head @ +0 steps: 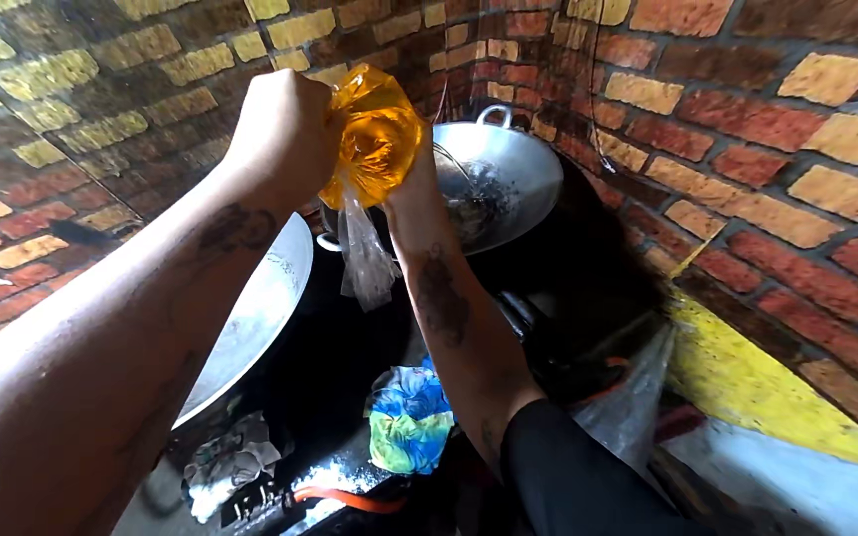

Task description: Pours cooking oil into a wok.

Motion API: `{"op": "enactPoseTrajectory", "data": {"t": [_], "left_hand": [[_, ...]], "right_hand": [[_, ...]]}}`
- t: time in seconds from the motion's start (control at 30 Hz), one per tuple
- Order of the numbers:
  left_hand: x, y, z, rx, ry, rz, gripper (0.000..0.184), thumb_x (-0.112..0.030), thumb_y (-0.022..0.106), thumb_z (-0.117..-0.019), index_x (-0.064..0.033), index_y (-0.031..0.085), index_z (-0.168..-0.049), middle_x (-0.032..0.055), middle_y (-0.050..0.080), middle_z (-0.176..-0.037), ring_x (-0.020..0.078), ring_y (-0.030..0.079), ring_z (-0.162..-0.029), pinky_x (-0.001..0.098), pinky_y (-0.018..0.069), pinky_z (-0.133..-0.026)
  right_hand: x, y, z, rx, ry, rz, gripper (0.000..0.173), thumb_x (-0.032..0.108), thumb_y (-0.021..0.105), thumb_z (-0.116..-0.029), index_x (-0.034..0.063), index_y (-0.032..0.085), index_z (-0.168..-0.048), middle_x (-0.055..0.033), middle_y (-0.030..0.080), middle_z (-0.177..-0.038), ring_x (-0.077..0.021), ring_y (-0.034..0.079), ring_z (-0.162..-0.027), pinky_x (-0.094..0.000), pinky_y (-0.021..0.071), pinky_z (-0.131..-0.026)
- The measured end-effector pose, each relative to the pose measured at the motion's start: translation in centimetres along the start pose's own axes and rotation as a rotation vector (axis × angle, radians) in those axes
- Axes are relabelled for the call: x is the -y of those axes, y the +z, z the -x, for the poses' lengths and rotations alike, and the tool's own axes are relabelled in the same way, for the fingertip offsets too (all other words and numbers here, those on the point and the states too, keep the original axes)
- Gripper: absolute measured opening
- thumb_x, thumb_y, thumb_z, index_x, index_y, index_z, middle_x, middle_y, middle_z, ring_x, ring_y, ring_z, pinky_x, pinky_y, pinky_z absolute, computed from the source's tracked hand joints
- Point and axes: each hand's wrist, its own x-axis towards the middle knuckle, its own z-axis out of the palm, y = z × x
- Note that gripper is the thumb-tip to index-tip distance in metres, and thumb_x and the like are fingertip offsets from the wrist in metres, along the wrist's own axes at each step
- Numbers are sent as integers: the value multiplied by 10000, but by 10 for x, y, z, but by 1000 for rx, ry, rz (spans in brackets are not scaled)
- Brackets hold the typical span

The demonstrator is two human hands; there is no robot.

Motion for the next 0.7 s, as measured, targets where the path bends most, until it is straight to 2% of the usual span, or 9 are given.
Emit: {"op": "enactPoseTrajectory", "data": {"t": [0.17, 0.27, 0.33, 0.4, 0.5, 0.57, 0.6, 0.67, 0.7], "left_hand": [[17, -10, 0, -48, -78, -57, 360, -171, 480, -1094, 80, 613, -872, 257, 635, -861, 411, 642, -868, 581, 475, -788], [34, -16, 5, -74, -112, -84, 348, -161, 488, -1085, 78, 620, -868, 256, 640, -852, 414, 646, -858, 585, 480, -782], [43, -20, 11, -75, -145, -112, 345, -153, 489, -1083, 75, 620, -859, 264, 643, -852, 429, 651, -863, 605, 481, -779], [48, -26, 19, -63, -175, -146, 357, -155, 491, -1085, 75, 601, -834, 277, 633, -836, 454, 648, -857, 625, 475, -767], [56, -33, 33, -43, -206, -186, 368, -151, 491, -1086, 63, 580, -799, 271, 610, -791, 455, 631, -809, 622, 463, -723], [57, -37, 45, -29, -218, -216, 382, -151, 487, -1090, 47, 558, -771, 248, 589, -746, 437, 615, -762, 600, 451, -686], [58, -39, 51, -25, -217, -230, 388, -147, 487, -1090, 42, 552, -758, 243, 586, -731, 434, 614, -747, 596, 448, -674], [59, -42, 63, -21, -206, -236, 386, -145, 490, -1086, 27, 557, -748, 228, 585, -711, 420, 613, -718, 590, 444, -645], [59, -43, 69, -19, -199, -231, 384, -144, 491, -1084, 16, 552, -741, 215, 574, -696, 405, 604, -696, 584, 436, -627]], "right_hand": [[-27, 11, -30, 130, 19, 21, 441, 457, 272, -1104, 123, 557, -1146, -58, 650, -949, -160, 663, -902, -383, 586, -796], [-53, 8, -44, 265, -28, 30, 309, 289, 346, -1109, 84, 568, -1171, -56, 657, -972, -137, 665, -896, -354, 593, -795], [-68, 12, -44, 246, 10, 59, 295, 321, 351, -1110, 125, 568, -1148, -16, 674, -939, -100, 679, -850, -317, 601, -747], [-80, 11, -39, 230, 103, 64, 353, 381, 370, -1116, 133, 564, -1277, -36, 677, -1044, -124, 676, -943, -345, 597, -823], [-98, 17, -24, 236, 154, 10, 295, 358, 362, -1115, 146, 544, -1208, -17, 665, -997, -97, 672, -912, -302, 595, -773], [-111, 12, -13, 322, 134, -13, 282, 292, 370, -1120, 138, 521, -1302, -7, 657, -1084, -77, 659, -987, -278, 581, -845], [-118, 13, -8, 325, 119, -30, 270, 269, 378, -1116, 130, 531, -1291, -8, 661, -1077, -77, 661, -978, -278, 580, -846], [-131, 19, 0, 270, 101, -93, 225, 257, 420, -1086, 121, 591, -1142, -14, 683, -955, -94, 680, -871, -295, 595, -759], [-135, 17, 5, 282, 94, -117, 220, 247, 441, -1079, 114, 606, -1135, -21, 684, -950, -104, 682, -872, -307, 597, -764]]}}
